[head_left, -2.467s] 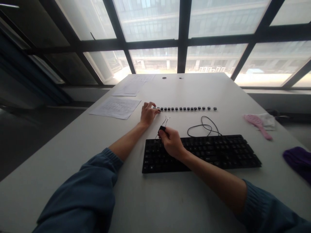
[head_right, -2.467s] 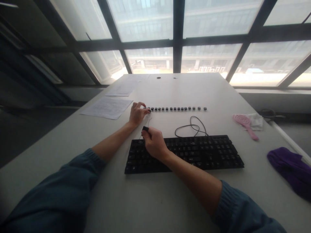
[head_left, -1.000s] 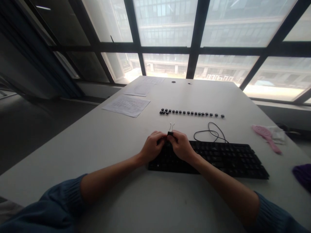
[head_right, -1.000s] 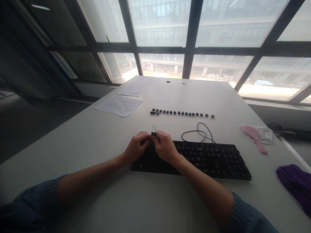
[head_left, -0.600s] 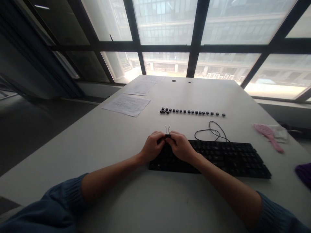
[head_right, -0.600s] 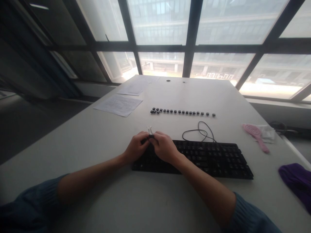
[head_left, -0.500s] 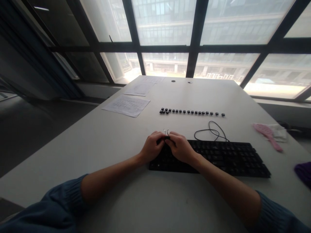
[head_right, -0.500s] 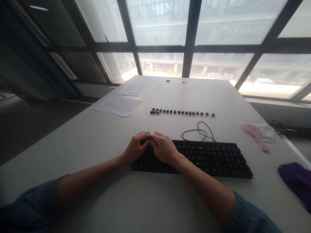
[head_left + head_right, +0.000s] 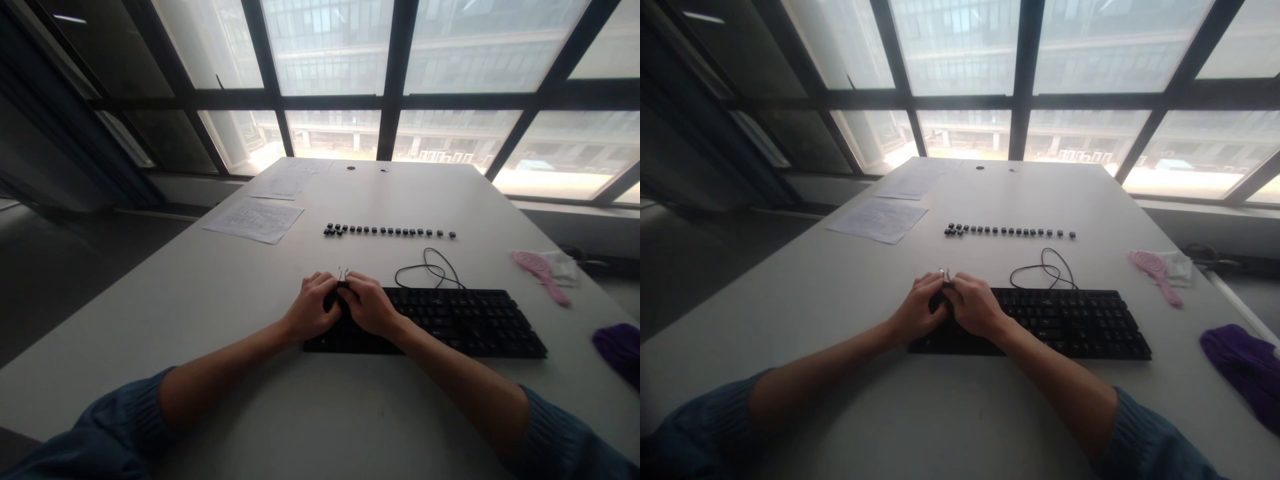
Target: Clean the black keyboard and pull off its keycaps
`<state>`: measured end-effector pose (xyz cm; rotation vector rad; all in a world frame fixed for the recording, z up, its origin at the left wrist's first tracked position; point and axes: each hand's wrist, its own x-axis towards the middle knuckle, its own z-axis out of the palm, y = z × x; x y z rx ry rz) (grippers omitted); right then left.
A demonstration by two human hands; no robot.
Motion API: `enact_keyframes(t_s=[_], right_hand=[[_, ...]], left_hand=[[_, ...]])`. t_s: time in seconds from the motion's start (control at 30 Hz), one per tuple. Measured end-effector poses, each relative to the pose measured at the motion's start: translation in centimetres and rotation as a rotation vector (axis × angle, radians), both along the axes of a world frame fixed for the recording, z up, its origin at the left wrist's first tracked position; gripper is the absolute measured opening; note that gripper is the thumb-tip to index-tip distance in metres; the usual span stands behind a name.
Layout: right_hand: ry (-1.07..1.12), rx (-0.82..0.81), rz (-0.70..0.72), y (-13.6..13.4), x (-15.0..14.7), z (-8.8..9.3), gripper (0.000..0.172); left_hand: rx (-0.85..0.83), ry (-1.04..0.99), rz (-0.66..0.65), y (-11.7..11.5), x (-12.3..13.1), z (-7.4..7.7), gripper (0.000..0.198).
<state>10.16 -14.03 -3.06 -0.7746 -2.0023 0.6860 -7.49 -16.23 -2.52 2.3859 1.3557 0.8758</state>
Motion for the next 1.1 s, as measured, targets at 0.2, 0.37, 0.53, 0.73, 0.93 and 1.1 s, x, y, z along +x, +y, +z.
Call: enact_keyframes(t_s=[0.2,0.37,0.53,0.73,0.93,1.1], right_hand=[[0.012,0.002,0.016,0.0,0.0,0.0,0.023],[0.041,-0.001,0.021,0.1,0.0,0.0,0.025],[0.136,-0.025,-0.041,0.3,-0.1,0.2,0.026],[0.150,-0.021,-0.052,0.4,-0.2,0.2,0.026],[0.187,-0.021,-0.055,0.3,-0.3,0.5,0.025],[0.163,-0.054,-0.109,0.5,-0.4,0.5,0.025]], left_hand=[[0.010,0.044,-0.005,0.2,0.0,-0.6,0.005],[0.031,0.005,0.006,0.6,0.0,-0.8,0.003],[0.093,0.023,0.019,0.6,0.0,-0.6,0.004],[0.151,-0.004,0.029,0.6,-0.2,-1.0,0.007],[0.230,-0.117,0.054,0.5,-0.3,-1.1,0.026],[0.240,-0.204,0.070,0.3,-0.3,-1.1,0.033]])
